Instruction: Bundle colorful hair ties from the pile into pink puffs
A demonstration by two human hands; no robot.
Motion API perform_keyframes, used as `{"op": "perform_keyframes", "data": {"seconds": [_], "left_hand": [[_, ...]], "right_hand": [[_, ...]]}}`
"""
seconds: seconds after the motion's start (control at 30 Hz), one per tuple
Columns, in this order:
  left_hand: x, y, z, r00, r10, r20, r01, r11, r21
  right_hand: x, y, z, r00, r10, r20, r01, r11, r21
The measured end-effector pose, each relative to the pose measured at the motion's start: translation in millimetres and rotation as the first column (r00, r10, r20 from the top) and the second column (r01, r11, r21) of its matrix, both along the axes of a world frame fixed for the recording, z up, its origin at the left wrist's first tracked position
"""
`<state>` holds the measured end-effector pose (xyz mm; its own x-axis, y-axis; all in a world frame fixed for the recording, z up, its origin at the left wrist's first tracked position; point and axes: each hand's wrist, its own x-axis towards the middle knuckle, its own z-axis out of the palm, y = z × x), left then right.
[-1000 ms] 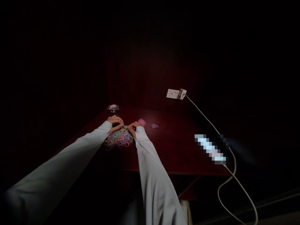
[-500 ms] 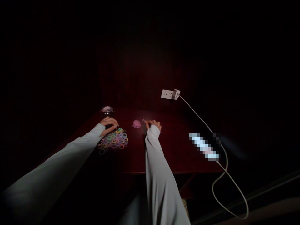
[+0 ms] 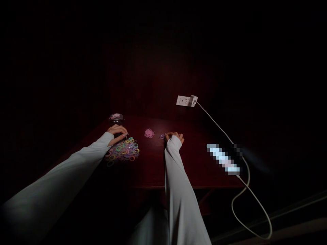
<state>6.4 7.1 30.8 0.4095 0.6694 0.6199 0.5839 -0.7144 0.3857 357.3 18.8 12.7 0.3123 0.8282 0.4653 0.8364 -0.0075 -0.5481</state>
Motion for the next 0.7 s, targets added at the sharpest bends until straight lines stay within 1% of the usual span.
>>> {"op": "perform_keyframes", "data": {"seconds": [0.1,0.2,0.27,0.37,0.43,0.5,0.57,0.6,0.63,0.7], "left_hand": [[-0.4,-0.9,0.8,1.000,0.002,-0.001,-0.002,1.000,0.004],[0.4,-3.1,2.3,1.000,0.031,-0.006,-0.031,0.999,0.014],[1.7,-4.7,3.6,0.997,0.083,0.001,-0.083,0.996,0.022],[3.4,-4.2,4.9,0.980,0.196,0.045,-0.197,0.980,0.022],[2.9,-0.3,4.6,0.961,0.264,0.075,-0.266,0.964,0.010],[0.5,6.0,3.2,0.946,0.316,0.078,-0.316,0.949,-0.013],[-2.9,13.0,0.7,0.936,0.349,0.044,-0.346,0.936,-0.056],[-4.5,16.0,-0.7,0.935,0.354,0.020,-0.352,0.933,-0.077],[-5.8,18.2,-2.1,0.936,0.352,-0.001,-0.351,0.932,-0.089],[-7.1,19.9,-4.0,0.940,0.339,-0.030,-0.341,0.935,-0.098]], "right_hand": [[-0.4,0.2,-0.5,0.999,-0.024,-0.046,0.022,0.999,-0.040],[-1.2,0.8,-1.1,0.997,-0.023,-0.076,0.023,1.000,0.000],[-4.1,-0.1,0.2,0.998,-0.004,-0.068,0.006,1.000,0.027],[-17.9,-5.8,6.3,0.997,0.071,-0.025,-0.070,0.997,0.039],[-35.7,-12.2,11.6,0.987,0.163,0.012,-0.164,0.986,0.036],[-58.2,-19.1,15.7,0.949,0.313,0.030,-0.314,0.949,0.040],[-80.7,-24.7,17.4,0.882,0.470,0.026,-0.471,0.882,0.023],[-90.3,-26.6,17.4,0.838,0.545,0.030,-0.545,0.838,0.010],[-98.2,-27.8,16.9,0.810,0.586,0.020,-0.586,0.811,-0.008],[-107.9,-28.7,15.1,0.781,0.624,-0.009,-0.624,0.780,-0.041]]}}
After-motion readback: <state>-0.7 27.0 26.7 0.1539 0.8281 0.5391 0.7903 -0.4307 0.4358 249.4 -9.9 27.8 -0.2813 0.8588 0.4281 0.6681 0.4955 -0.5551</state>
